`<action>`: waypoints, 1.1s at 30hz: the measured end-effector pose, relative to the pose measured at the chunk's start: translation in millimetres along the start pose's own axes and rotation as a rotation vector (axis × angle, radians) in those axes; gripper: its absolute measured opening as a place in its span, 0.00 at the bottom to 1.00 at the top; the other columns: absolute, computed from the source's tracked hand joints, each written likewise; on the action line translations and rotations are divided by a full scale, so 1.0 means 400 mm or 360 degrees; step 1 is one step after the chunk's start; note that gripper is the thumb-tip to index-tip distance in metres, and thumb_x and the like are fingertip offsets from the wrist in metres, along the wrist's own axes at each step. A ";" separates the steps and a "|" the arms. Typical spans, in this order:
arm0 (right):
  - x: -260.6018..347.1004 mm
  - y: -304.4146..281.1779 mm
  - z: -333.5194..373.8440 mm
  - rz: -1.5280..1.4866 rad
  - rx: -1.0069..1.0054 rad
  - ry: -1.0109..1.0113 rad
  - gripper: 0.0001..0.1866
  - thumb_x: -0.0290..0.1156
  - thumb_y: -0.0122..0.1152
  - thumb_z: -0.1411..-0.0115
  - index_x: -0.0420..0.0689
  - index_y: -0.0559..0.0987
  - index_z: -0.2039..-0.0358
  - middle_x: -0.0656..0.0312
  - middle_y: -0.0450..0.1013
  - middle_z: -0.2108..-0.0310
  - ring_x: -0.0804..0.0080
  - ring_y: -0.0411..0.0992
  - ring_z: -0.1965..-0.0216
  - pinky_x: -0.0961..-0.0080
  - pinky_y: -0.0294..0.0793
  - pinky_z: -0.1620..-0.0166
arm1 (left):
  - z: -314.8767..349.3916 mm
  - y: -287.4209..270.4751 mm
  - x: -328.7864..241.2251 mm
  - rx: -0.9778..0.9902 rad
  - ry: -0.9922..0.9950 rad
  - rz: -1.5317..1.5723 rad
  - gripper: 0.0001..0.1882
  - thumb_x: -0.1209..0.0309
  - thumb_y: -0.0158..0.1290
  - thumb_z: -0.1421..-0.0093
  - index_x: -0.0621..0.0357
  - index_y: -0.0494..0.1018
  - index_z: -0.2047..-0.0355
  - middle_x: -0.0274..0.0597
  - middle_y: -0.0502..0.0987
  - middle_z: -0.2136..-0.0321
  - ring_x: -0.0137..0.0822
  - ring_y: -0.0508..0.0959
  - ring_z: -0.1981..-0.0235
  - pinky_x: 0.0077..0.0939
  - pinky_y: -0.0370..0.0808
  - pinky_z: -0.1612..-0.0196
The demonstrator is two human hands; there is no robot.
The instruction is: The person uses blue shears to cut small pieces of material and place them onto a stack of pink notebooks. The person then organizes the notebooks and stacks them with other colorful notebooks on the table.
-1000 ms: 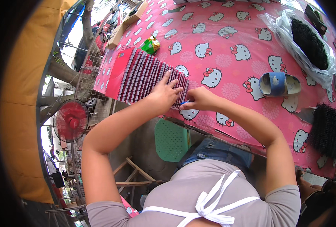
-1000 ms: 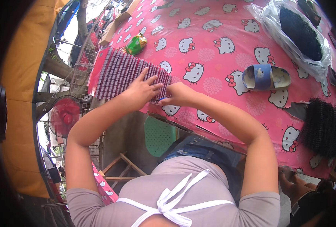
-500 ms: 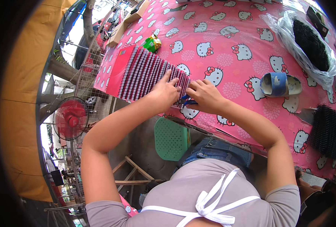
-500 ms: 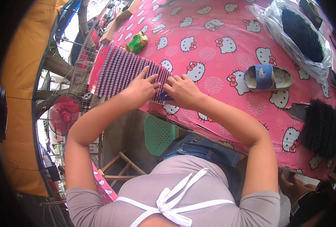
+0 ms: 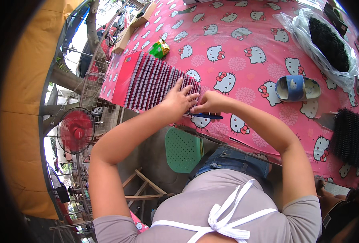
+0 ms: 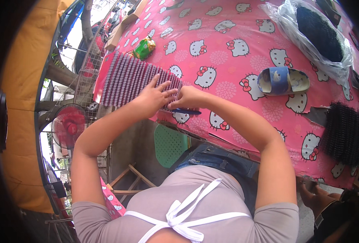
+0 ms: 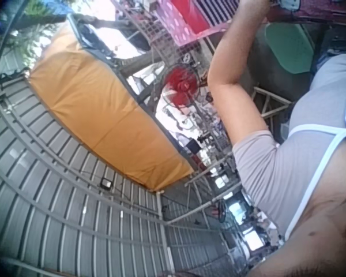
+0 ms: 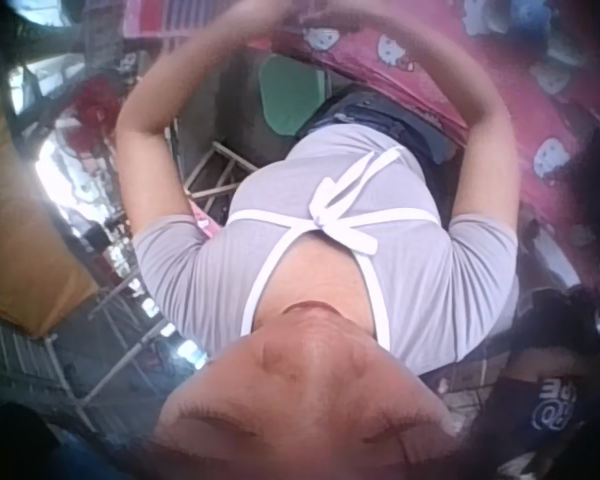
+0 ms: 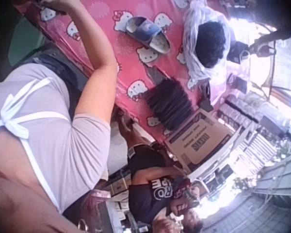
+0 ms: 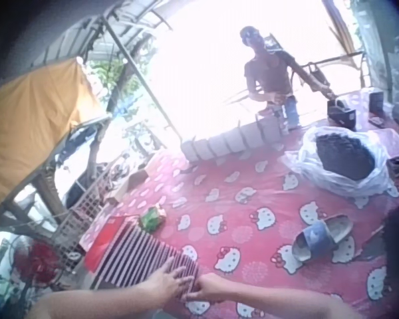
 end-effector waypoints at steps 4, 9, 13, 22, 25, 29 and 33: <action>-0.008 0.025 0.027 0.1000 -0.0466 -0.0676 0.23 0.47 0.68 0.54 0.41 0.76 0.66 0.54 0.73 0.69 0.59 0.73 0.65 0.61 0.71 0.61 | -0.014 0.020 -0.006 0.0076 0.0033 -0.0035 0.27 0.65 0.47 0.42 0.46 0.63 0.41 0.30 0.59 0.38 0.36 0.52 0.34 0.56 0.39 0.35; -0.015 0.030 0.054 0.1470 -0.0820 -0.1074 0.28 0.47 0.67 0.56 0.46 0.70 0.58 0.59 0.66 0.62 0.63 0.67 0.56 0.68 0.64 0.54 | -0.011 0.014 -0.004 0.0065 0.0007 -0.0020 0.25 0.65 0.46 0.42 0.47 0.64 0.42 0.29 0.60 0.39 0.36 0.52 0.35 0.55 0.39 0.35; -0.003 0.025 0.032 0.1130 -0.0628 -0.0950 0.22 0.46 0.68 0.54 0.43 0.76 0.66 0.57 0.72 0.70 0.58 0.72 0.65 0.63 0.70 0.62 | -0.011 0.011 -0.004 0.0042 0.0013 -0.0039 0.25 0.65 0.46 0.42 0.47 0.64 0.42 0.29 0.60 0.39 0.36 0.53 0.35 0.55 0.40 0.35; -0.021 0.012 0.016 0.0159 -0.0149 -0.0077 0.24 0.48 0.61 0.48 0.35 0.76 0.72 0.49 0.72 0.79 0.62 0.71 0.83 0.68 0.69 0.78 | -0.034 0.014 -0.014 0.0060 0.0052 0.0028 0.26 0.64 0.49 0.44 0.47 0.65 0.43 0.30 0.59 0.38 0.38 0.53 0.35 0.58 0.40 0.36; 0.006 0.031 0.062 0.1288 -0.0751 -0.0748 0.25 0.51 0.66 0.52 0.42 0.75 0.63 0.58 0.71 0.69 0.60 0.71 0.61 0.62 0.68 0.55 | -0.036 0.023 -0.020 0.0085 0.0057 0.0028 0.25 0.64 0.49 0.44 0.47 0.67 0.44 0.31 0.61 0.40 0.38 0.53 0.35 0.59 0.40 0.36; -0.017 0.044 0.065 0.1494 -0.0815 -0.0934 0.26 0.48 0.66 0.54 0.44 0.72 0.60 0.58 0.69 0.61 0.61 0.67 0.54 0.60 0.64 0.51 | -0.032 0.022 -0.017 0.0023 0.0045 0.0018 0.24 0.66 0.48 0.44 0.48 0.68 0.45 0.32 0.64 0.41 0.38 0.55 0.36 0.58 0.41 0.36; -0.013 0.046 0.039 0.1243 -0.0664 -0.0869 0.23 0.47 0.66 0.54 0.43 0.75 0.65 0.57 0.70 0.67 0.59 0.71 0.61 0.58 0.68 0.57 | -0.033 0.025 -0.017 0.0014 0.0052 -0.0012 0.23 0.66 0.48 0.44 0.50 0.69 0.46 0.32 0.65 0.42 0.38 0.56 0.36 0.58 0.42 0.36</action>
Point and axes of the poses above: each hand's wrist, its own z-axis away from the middle knuckle, its own y-axis out of the palm, x = y × z, the point moved 4 cm from there along -z, towards the middle knuckle
